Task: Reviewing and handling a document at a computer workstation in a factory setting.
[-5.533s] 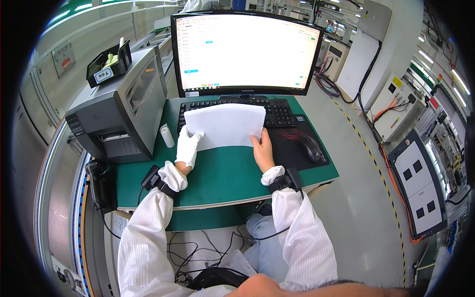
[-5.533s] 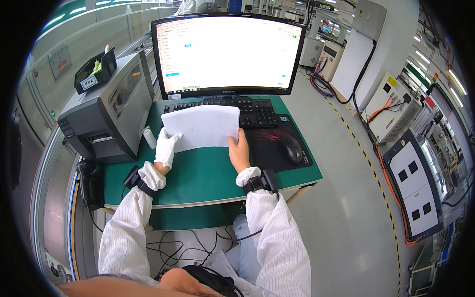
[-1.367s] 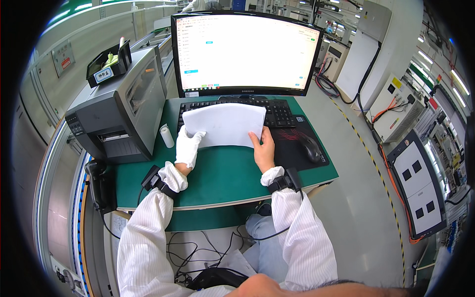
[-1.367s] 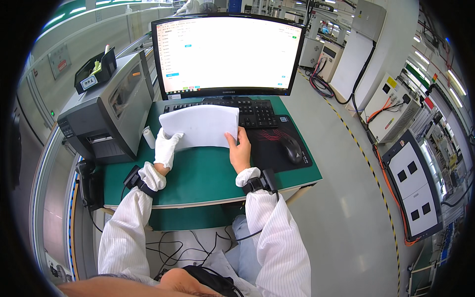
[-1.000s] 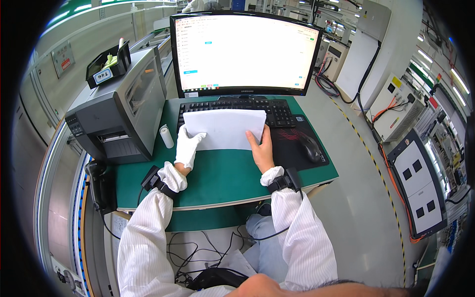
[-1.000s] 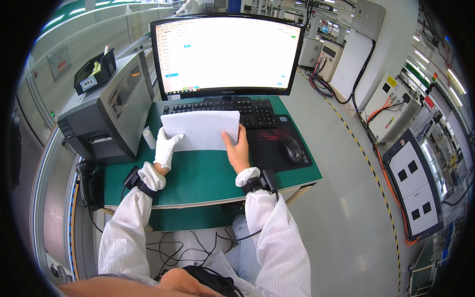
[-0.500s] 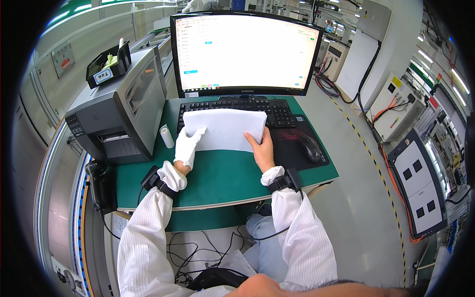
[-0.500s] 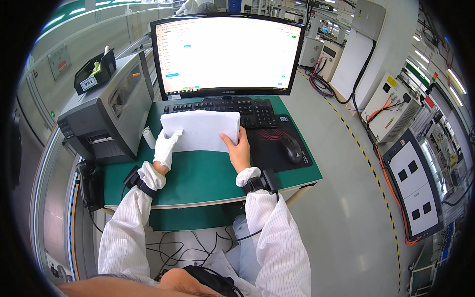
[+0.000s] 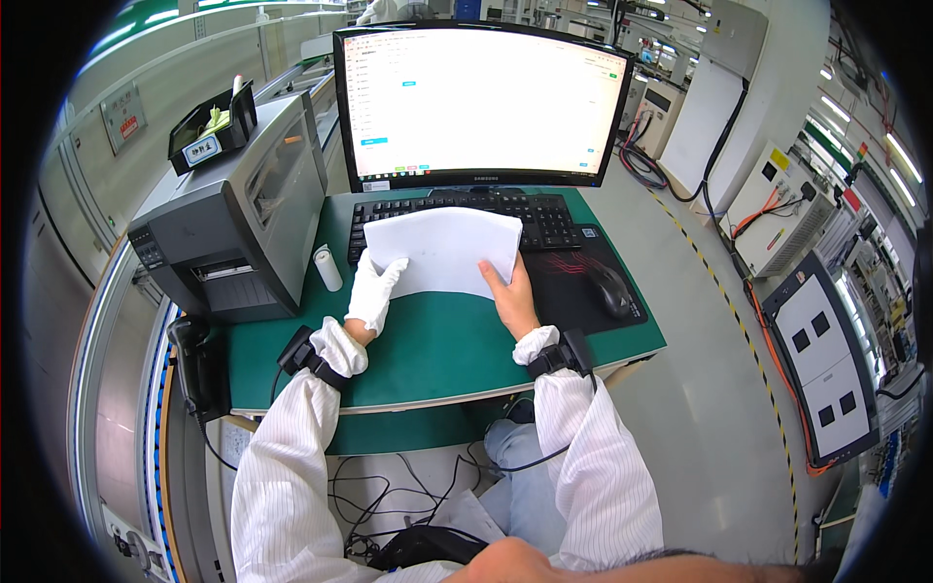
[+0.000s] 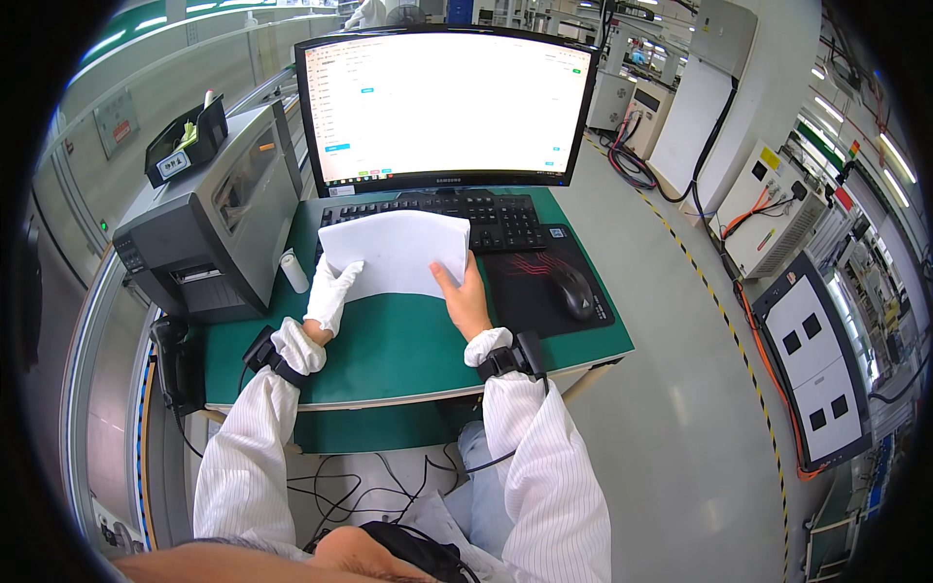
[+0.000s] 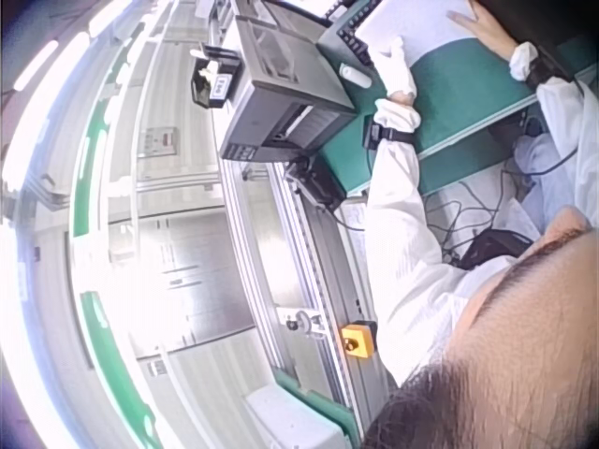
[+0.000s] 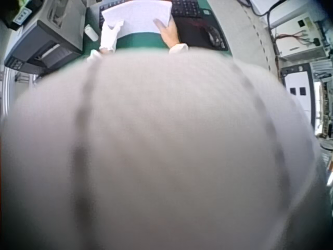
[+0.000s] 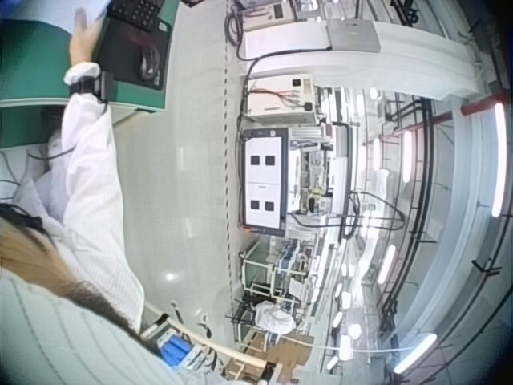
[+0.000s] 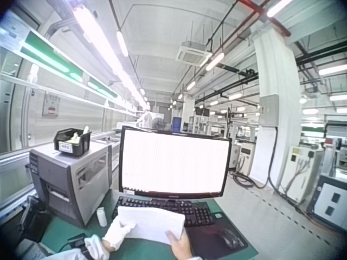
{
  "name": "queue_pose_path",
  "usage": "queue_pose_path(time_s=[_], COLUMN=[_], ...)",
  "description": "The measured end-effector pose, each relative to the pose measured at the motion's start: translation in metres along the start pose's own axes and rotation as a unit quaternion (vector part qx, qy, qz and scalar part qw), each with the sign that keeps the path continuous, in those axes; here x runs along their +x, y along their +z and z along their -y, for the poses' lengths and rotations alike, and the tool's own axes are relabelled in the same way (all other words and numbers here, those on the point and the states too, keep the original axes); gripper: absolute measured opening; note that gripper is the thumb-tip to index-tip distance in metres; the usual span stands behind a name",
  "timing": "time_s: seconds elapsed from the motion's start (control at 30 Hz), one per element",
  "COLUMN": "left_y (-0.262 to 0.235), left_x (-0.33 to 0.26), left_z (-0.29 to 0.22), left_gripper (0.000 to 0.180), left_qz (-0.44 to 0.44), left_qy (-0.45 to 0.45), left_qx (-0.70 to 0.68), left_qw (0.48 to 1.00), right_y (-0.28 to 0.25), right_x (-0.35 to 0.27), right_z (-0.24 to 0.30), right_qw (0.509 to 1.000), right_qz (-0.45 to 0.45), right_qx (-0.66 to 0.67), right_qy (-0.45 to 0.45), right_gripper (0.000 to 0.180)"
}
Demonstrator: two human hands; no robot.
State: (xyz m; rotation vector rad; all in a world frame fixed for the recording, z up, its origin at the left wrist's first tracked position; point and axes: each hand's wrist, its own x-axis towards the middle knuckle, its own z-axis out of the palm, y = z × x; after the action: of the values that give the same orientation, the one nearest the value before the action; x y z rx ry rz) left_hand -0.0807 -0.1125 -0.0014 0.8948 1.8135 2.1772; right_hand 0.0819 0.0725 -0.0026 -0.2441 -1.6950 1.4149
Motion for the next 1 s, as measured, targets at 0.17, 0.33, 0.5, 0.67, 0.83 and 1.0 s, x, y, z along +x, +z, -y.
queue_pose_path(time_s=[0.17, 0.33, 0.5, 0.67, 0.83, 1.0], left_y=[0.004, 0.002, -0.001, -0.001, -0.003, 0.003], left_x=[-0.004, -0.002, 0.002, 0.000, 0.002, -0.005], left_z=[-0.007, -0.004, -0.003, -0.011, -0.013, -0.023], left_gripper=[0.040, 0.042, 0.048, 0.048, 0.044, 0.040], left_qz=[-0.007, 0.000, 0.005, 0.016, 0.028, 0.081], left_qy=[0.012, 0.015, -0.042, -0.052, -0.082, -0.087], left_qx=[-0.035, -0.025, 0.017, 0.019, 0.030, 0.043], left_qw=[0.999, 1.000, 0.999, 0.998, 0.996, 0.992], right_y=[-0.007, -0.007, -0.006, -0.003, -0.006, -0.009], right_x=[-0.001, 0.001, 0.001, 0.000, 0.000, -0.004], right_z=[0.004, 0.004, 0.000, 0.000, -0.001, -0.001], right_qw=[1.000, 1.000, 1.000, 1.000, 0.999, 0.997], right_qz=[0.014, 0.013, 0.018, -0.021, 0.021, 0.033], right_qx=[-0.005, -0.008, -0.005, 0.014, 0.010, -0.046], right_qy=[0.011, 0.003, 0.020, -0.013, 0.038, 0.046], right_gripper=[0.038, 0.037, 0.045, 0.053, 0.043, 0.037])
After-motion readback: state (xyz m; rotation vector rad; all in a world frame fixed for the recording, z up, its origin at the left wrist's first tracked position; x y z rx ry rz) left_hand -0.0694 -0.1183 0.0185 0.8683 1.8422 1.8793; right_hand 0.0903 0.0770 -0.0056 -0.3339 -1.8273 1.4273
